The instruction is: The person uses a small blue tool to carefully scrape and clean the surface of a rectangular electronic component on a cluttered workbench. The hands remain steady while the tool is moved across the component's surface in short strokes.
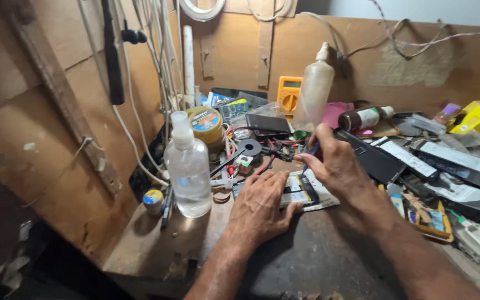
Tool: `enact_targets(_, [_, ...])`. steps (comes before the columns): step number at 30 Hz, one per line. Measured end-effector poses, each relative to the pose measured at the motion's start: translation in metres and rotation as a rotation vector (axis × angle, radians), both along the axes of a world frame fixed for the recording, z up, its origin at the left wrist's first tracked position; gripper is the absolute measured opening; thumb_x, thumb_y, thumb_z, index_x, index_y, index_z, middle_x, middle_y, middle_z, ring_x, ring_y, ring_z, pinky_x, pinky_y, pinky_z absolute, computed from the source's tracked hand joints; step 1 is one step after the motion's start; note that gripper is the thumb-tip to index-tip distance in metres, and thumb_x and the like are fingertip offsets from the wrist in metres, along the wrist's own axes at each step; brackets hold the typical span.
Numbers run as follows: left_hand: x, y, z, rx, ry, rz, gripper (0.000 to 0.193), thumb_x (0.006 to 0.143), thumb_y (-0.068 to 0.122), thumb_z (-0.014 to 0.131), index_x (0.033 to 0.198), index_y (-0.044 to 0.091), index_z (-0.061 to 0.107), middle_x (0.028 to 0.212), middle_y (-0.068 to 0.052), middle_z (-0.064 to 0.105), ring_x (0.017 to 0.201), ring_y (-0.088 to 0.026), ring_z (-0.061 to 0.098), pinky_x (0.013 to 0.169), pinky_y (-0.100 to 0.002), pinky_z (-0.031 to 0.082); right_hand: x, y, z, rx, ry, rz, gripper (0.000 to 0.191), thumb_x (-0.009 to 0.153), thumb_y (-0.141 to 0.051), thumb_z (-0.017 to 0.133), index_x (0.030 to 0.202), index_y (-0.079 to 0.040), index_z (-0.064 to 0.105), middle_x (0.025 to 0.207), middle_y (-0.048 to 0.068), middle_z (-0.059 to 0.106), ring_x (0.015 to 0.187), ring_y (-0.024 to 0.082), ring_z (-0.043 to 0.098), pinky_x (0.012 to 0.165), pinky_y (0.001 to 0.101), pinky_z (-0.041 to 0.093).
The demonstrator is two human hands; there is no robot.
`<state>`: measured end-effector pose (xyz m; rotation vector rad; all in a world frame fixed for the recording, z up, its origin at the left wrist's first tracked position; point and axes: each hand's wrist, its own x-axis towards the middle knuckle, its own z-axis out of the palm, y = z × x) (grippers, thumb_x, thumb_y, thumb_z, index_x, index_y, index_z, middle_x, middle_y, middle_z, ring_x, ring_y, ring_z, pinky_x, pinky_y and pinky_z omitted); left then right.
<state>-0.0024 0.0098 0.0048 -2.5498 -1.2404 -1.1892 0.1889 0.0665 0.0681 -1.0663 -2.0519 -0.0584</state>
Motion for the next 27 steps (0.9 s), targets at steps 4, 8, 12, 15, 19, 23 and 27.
enact_targets(4, [-0.0003,-0.0021,-0.0012,-0.023,-0.029,0.007,0.066,0.084,0.035,0.077,0.130,-0.008,0.059,0.118,-0.019,0.069,0.119,-0.030,0.062,0.115,-0.044,0.036,0.0025,0.0013,-0.0011,-0.443,0.187,0.021,0.027,0.084,-0.006,0.069,0.104,-0.006,0.050,0.080,0.009,0.069,0.063,0.023,0.073,0.051,0.0388,0.058])
enact_targets(8, [0.0007,0.0009,0.0014,-0.060,-0.008,-0.002,0.065,0.083,0.034,0.077,0.130,-0.007,0.059,0.115,-0.019,0.069,0.118,-0.030,0.062,0.114,-0.044,0.036,0.0035,0.0014,-0.0027,-0.158,0.059,-0.024,0.034,0.086,-0.011,0.079,0.104,-0.004,0.052,0.079,0.014,0.069,0.073,0.031,0.070,0.059,0.0426,0.052])
enact_targets(12, [-0.0003,-0.0009,0.0008,0.037,-0.028,0.000,0.064,0.083,0.034,0.077,0.128,-0.008,0.058,0.117,-0.019,0.069,0.120,-0.029,0.063,0.117,-0.045,0.036,0.0030,0.0001,-0.0030,-0.172,0.086,0.137,0.033,0.083,-0.006,0.075,0.106,-0.003,0.051,0.087,0.012,0.071,0.074,0.024,0.070,0.062,0.0406,0.055])
enact_targets(15, [-0.0006,-0.0006,0.0006,-0.125,-0.012,-0.004,0.065,0.085,0.034,0.076,0.132,-0.006,0.058,0.116,-0.019,0.069,0.118,-0.029,0.062,0.111,-0.044,0.037,0.0020,-0.0011,-0.0024,-0.389,0.135,-0.019,0.027,0.086,-0.007,0.071,0.105,-0.006,0.053,0.076,0.012,0.068,0.063,0.026,0.070,0.058,0.0432,0.056])
enact_targets(19, [-0.0015,-0.0015,-0.0001,-0.040,-0.005,0.004,0.063,0.084,0.034,0.077,0.129,-0.006,0.059,0.117,-0.020,0.069,0.120,-0.030,0.062,0.114,-0.045,0.037,-0.0026,-0.0009,-0.0030,-0.109,0.052,0.043,0.037,0.084,-0.010,0.080,0.104,-0.003,0.049,0.079,0.014,0.067,0.072,0.029,0.071,0.062,0.0426,0.053])
enact_targets(23, [-0.0025,-0.0008,-0.0002,-0.076,-0.002,0.008,0.064,0.084,0.035,0.077,0.130,-0.006,0.058,0.117,-0.020,0.069,0.118,-0.030,0.062,0.113,-0.044,0.037,-0.0029,0.0007,-0.0014,-0.398,0.156,0.020,0.029,0.085,-0.005,0.071,0.104,-0.004,0.050,0.078,0.014,0.068,0.067,0.030,0.072,0.058,0.0436,0.056])
enact_targets(27, [0.0000,0.0000,-0.0008,-0.066,-0.003,0.019,0.065,0.082,0.035,0.077,0.130,-0.005,0.059,0.118,-0.021,0.068,0.119,-0.031,0.061,0.108,-0.044,0.038,-0.0013,-0.0008,-0.0014,-0.124,0.044,0.028,0.032,0.085,-0.006,0.076,0.106,-0.004,0.052,0.079,0.017,0.068,0.077,0.033,0.071,0.065,0.0436,0.054])
